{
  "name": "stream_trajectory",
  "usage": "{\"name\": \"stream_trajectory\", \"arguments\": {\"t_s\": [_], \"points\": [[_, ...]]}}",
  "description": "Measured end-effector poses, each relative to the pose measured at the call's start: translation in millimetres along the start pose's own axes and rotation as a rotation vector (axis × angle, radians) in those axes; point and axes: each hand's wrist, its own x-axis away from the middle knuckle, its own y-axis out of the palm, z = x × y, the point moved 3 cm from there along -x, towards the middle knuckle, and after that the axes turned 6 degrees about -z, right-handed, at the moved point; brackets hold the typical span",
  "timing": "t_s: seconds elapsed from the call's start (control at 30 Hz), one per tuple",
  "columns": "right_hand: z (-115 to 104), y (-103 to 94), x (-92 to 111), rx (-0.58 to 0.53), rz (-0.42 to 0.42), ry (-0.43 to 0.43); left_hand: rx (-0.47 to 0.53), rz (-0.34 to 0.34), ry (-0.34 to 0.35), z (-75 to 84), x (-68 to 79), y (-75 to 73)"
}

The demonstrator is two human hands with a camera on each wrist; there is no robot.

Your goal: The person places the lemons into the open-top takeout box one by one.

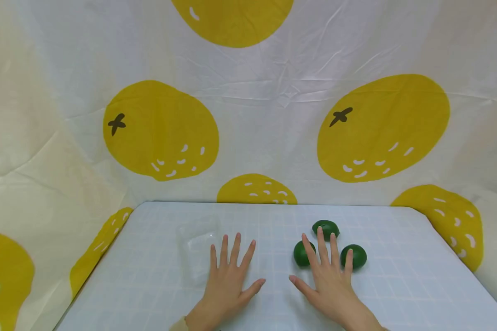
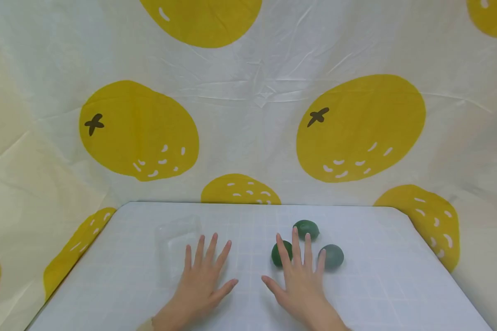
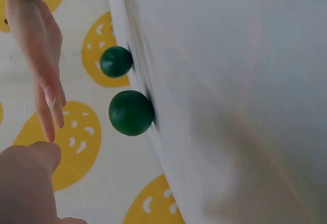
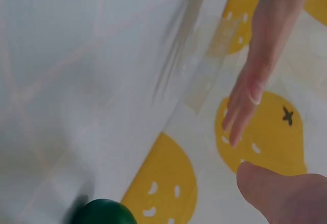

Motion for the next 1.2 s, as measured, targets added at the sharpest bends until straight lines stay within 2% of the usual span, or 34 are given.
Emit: {"name": "stream_trajectory", "arguments": {"t_s": [0.23, 0.5, 0.63, 0.73, 0.83, 1.03, 1.2], "points": [[-17.3, -4.1, -12.3, -0.085, 0.015, -0.017, 0.080, 0.060, 0.026, -16.3, -2.7, -16.6], [-31.0, 0.6, -33.0, -0.210, 0.026, -0.008, 0.139, 0.165, -0.006, -48.8, -2.3, -33.3], [-37.1, 5.3, -48.2, -0.348, 0.009, 0.014, 0.145, 0.174, -0.071, -70.9, -0.8, -39.6], [-43.7, 12.0, -59.7, -0.509, -0.027, 0.005, 0.201, 0.174, -0.129, -91.0, 1.3, -41.4], [-50.8, 25.5, -70.8, -0.696, -0.087, -0.009, 0.333, 0.184, -0.173, -114.5, 3.8, -39.9], [-64.3, 63.6, -90.7, -1.039, -0.235, 0.027, 0.740, 0.192, -0.287, -160.6, 9.9, -30.9], [-75.7, 88.8, -103.1, -1.237, -0.338, 0.029, 1.086, 0.162, -0.435, -180.4, 15.9, -15.8]]}}
